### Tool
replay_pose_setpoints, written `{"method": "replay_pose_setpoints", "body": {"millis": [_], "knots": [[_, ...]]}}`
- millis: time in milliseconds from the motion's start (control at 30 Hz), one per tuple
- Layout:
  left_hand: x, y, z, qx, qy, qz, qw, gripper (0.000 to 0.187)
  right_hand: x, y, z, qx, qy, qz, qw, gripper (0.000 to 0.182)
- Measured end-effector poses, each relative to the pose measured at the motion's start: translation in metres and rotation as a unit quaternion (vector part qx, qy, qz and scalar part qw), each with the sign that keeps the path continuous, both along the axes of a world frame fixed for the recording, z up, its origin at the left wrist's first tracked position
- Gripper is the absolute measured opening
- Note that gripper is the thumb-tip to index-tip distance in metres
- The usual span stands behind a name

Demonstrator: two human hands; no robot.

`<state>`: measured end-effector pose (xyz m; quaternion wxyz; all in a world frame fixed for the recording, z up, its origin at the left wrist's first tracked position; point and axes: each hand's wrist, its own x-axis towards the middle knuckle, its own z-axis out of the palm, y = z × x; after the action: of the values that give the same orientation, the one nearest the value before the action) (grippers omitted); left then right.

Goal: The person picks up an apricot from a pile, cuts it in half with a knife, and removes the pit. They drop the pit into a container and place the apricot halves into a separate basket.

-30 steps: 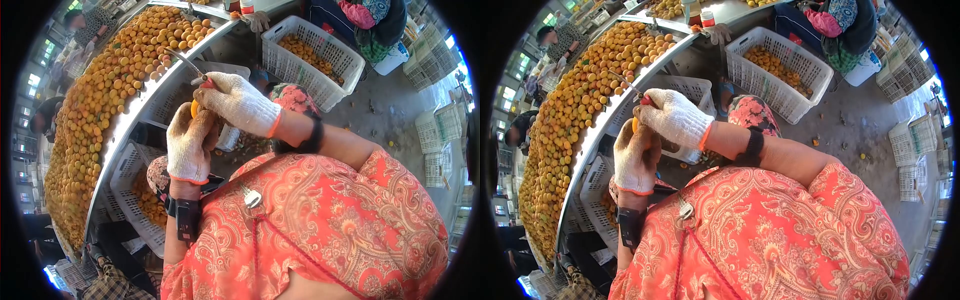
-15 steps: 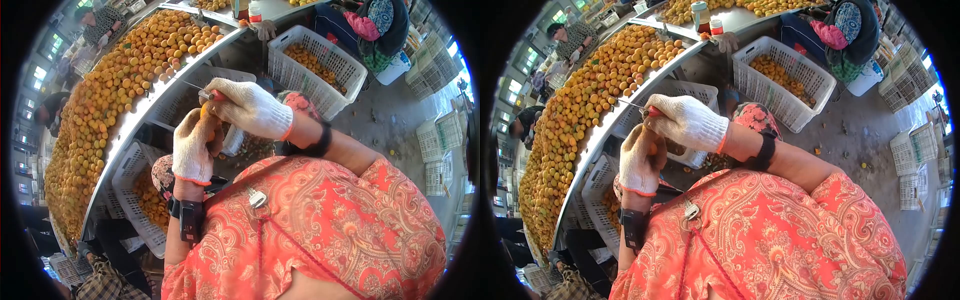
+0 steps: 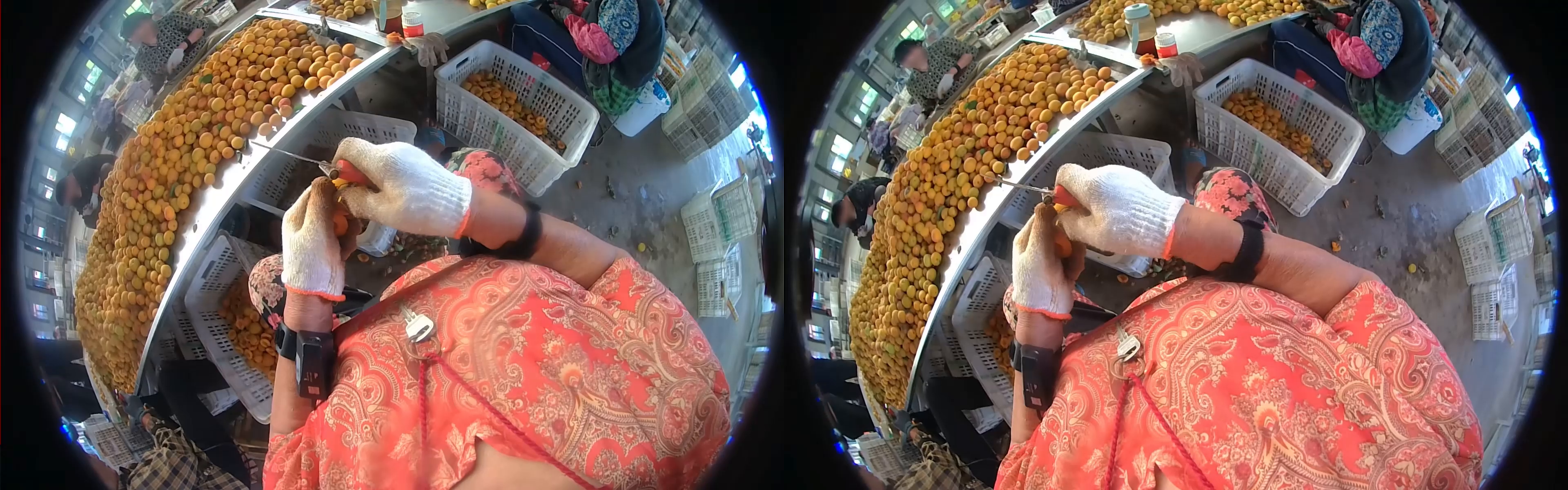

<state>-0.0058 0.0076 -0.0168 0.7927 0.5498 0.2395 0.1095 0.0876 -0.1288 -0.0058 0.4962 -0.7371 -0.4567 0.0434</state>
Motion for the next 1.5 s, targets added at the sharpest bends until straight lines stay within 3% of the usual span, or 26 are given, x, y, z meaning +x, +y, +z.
{"method": "replay_pose_setpoints", "body": {"millis": [100,233,300,567,800,867,933,1000,1067,1133,1267,1300,1333,1433,1500], "knots": [[-0.001,0.003,-0.002,0.026,-0.01,-0.047,0.999,0.032,0.001,0.002,-0.004,-0.007,0.004,-0.019,1.0,0.026],[0.0,-0.004,0.0,-0.014,0.014,-0.016,1.0,0.031,0.002,0.0,-0.005,-0.02,0.027,-0.032,0.999,0.025],[0.0,-0.004,0.001,0.065,0.017,-0.056,0.996,0.03,0.003,0.001,-0.009,-0.018,0.038,-0.033,0.999,0.024],[0.002,-0.009,0.003,0.059,0.013,-0.049,0.997,0.027,0.006,0.002,-0.012,-0.004,0.071,-0.031,0.997,0.024],[-0.002,-0.005,0.003,0.073,-0.026,-0.096,0.992,0.022,0.006,0.007,-0.016,0.055,0.15,-0.04,0.986,0.023],[-0.002,0.001,0.001,0.041,-0.041,-0.105,0.993,0.02,0.004,0.005,-0.013,0.108,0.322,0.004,0.94,0.018],[-0.002,0.002,0.004,0.01,-0.058,-0.111,0.992,0.018,0.003,0.003,-0.01,0.116,0.275,-0.028,0.954,0.015],[-0.005,0.002,0.012,0.014,-0.016,-0.016,1.0,0.019,0.013,0.002,-0.02,0.166,0.218,-0.06,0.96,0.011],[-0.014,0.027,0.009,-0.001,-0.061,-0.047,0.997,0.022,0.026,-0.01,-0.026,0.191,0.174,-0.072,0.963,0.012],[-0.022,0.042,0.007,-0.005,-0.084,0.03,0.996,0.025,0.036,-0.033,-0.024,0.107,0.152,-0.138,0.973,0.016],[-0.063,0.083,0.003,-0.014,-0.077,0.104,0.992,0.027,0.065,-0.075,-0.047,-0.092,-0.085,-0.304,0.944,0.032],[-0.066,0.079,0.005,-0.038,-0.071,0.22,0.972,0.027,0.074,-0.087,-0.055,-0.096,-0.096,-0.329,0.935,0.034],[-0.089,0.104,-0.011,0.011,-0.079,0.149,0.986,0.028,0.081,-0.099,-0.063,-0.099,-0.106,-0.352,0.925,0.036],[-0.131,0.123,-0.017,0.036,-0.045,0.197,0.979,0.028,0.091,-0.114,-0.066,-0.086,0.025,-0.362,0.928,0.034],[-0.154,0.137,-0.024,-0.028,-0.025,0.232,0.972,0.028,0.079,-0.109,-0.055,-0.06,0.148,-0.349,0.923,0.029]]}}
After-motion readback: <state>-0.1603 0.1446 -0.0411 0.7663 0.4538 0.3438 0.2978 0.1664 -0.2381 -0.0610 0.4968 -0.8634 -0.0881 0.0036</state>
